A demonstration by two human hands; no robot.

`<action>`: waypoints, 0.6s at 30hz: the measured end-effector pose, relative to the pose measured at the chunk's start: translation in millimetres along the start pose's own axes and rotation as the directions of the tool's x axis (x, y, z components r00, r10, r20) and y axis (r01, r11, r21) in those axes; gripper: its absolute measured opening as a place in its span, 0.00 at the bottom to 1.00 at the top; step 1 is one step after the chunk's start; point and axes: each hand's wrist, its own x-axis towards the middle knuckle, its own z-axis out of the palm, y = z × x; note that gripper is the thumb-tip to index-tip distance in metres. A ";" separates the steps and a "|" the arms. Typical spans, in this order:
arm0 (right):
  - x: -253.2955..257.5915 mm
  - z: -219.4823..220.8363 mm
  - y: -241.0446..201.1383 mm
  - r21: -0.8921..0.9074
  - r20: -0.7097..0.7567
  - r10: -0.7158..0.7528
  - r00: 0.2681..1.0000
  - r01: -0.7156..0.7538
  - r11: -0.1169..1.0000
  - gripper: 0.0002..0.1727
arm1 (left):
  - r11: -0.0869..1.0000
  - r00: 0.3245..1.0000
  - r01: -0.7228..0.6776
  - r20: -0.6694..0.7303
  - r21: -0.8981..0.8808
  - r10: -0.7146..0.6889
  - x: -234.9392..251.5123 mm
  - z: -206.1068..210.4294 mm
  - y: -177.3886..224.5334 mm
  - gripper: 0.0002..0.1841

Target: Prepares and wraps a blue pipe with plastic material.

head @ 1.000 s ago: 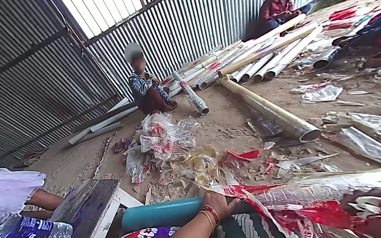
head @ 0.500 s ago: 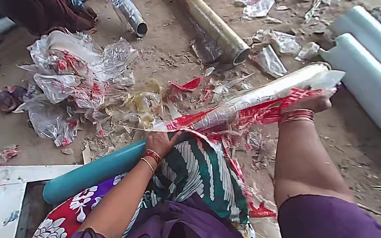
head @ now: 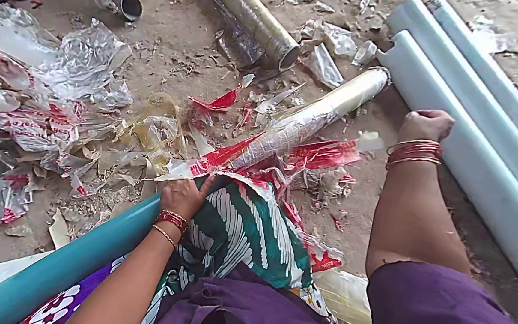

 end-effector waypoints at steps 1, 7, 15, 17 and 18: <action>-6.0 -12.2 -3.3 0.033 -0.029 -0.141 0.990 0.142 0.989 0.24 | 1.000 1.000 0.002 0.003 0.005 -0.002 -0.2 -0.5 0.9 0.49; -125.8 32.0 -67.2 -0.039 0.637 -0.335 0.694 0.462 0.886 0.32 | 1.000 1.000 0.005 -0.027 0.017 -0.004 -4.0 -1.4 3.4 0.51; -176.4 99.8 -24.7 -0.147 0.670 -0.400 0.625 0.641 0.753 0.26 | 0.999 0.998 0.015 -0.060 0.042 -0.013 -5.1 2.0 4.9 0.50; -174.4 101.7 -23.8 -0.142 0.659 -0.350 0.665 0.567 0.811 0.20 | 1.000 0.995 0.003 -0.104 0.028 0.000 -4.8 2.1 4.2 0.49; -176.7 102.2 -24.6 -0.141 0.643 -0.339 0.686 0.542 0.828 0.18 | 0.999 0.994 0.005 -0.108 0.033 -0.001 -5.0 2.2 3.8 0.49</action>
